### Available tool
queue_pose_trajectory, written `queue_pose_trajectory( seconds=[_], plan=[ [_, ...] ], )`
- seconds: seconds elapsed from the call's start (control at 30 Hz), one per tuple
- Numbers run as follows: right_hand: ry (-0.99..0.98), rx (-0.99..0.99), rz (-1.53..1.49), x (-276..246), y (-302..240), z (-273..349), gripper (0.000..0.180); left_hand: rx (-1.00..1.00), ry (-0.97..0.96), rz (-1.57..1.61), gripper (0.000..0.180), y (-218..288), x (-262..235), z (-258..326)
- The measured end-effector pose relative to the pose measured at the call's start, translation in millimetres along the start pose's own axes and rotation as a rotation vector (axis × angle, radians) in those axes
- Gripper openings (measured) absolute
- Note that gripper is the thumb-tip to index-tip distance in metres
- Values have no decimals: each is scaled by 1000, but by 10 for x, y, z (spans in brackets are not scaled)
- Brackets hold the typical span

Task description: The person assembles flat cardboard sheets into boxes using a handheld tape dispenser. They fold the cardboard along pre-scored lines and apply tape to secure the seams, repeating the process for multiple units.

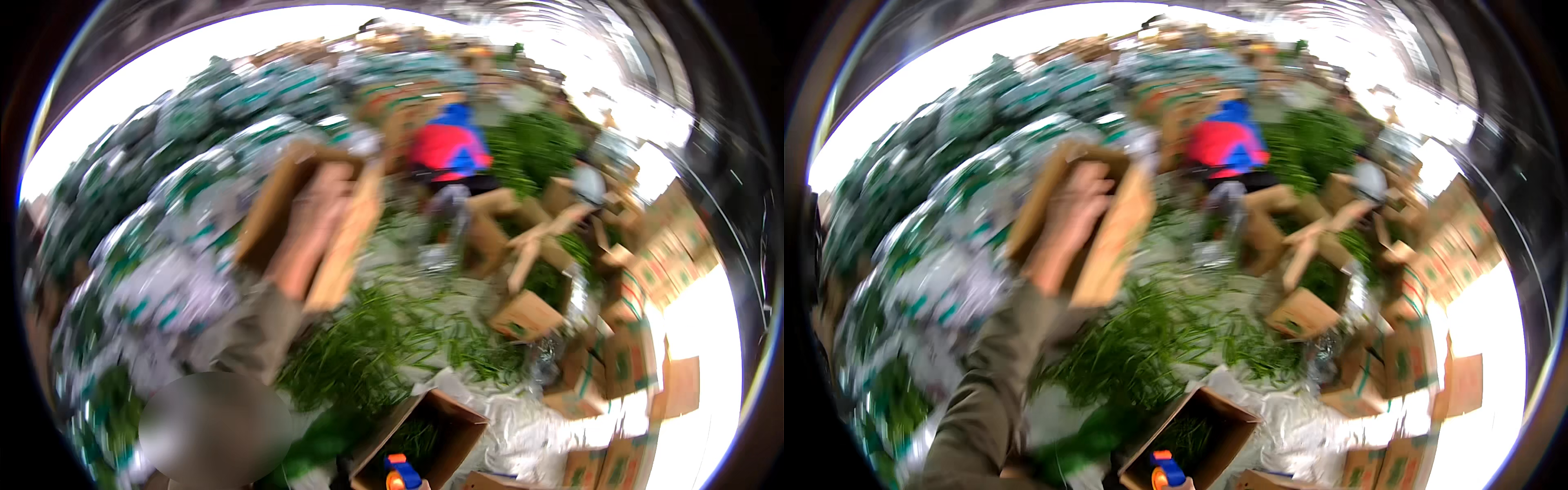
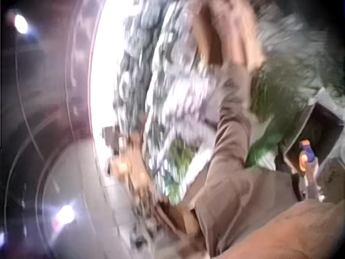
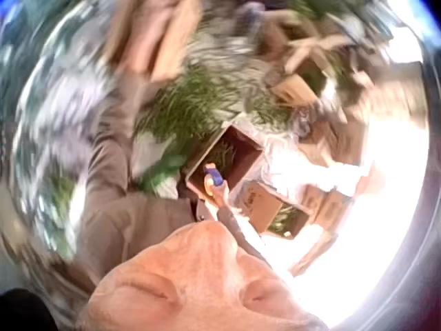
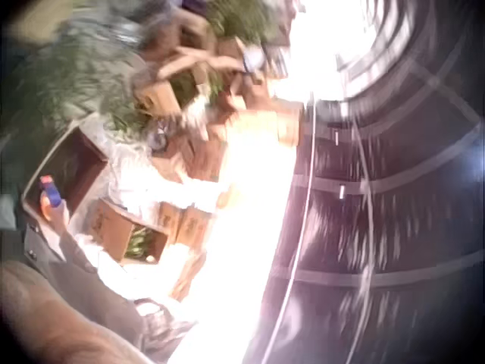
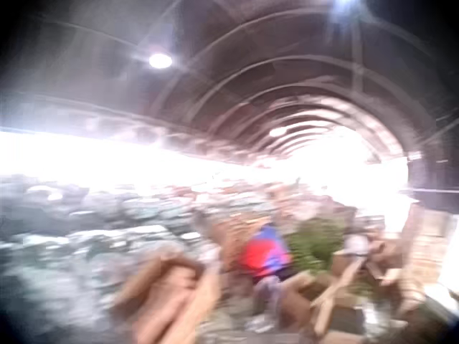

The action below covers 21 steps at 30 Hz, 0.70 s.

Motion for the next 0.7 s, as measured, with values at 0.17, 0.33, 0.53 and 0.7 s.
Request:
queue_pose_trajectory(
  seconds=[0.17, 0.33, 0.53, 0.7],
  plan=[
    [-73, 32, -125, -77, 699, -368, 31, -48, -263, -394, 30, 22, 1053, 2570],
    [-326, 389, -379, 627, 316, 326, 32, -571, 420, -376, 29, -1629, -1379, 7059],
    [-437, 496, -19, 963, -301, 524, 36, -1484, 960, -1184, 25, -515, -2793, 10493],
    [-634, 502, 112, 1649, -347, 1356, 41, -1437, 1670, -845, 55, 612, -3402, 11288]
  ],
)
Point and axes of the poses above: each hand's wrist, its own z-axis away from the middle knuckle, its own x-axis out of the palm, y = z × x, the point moved 7 cm from there along -z, towards the middle knuckle, and after that the axes turned 14 degrees about -z, right-handed, at the moved point
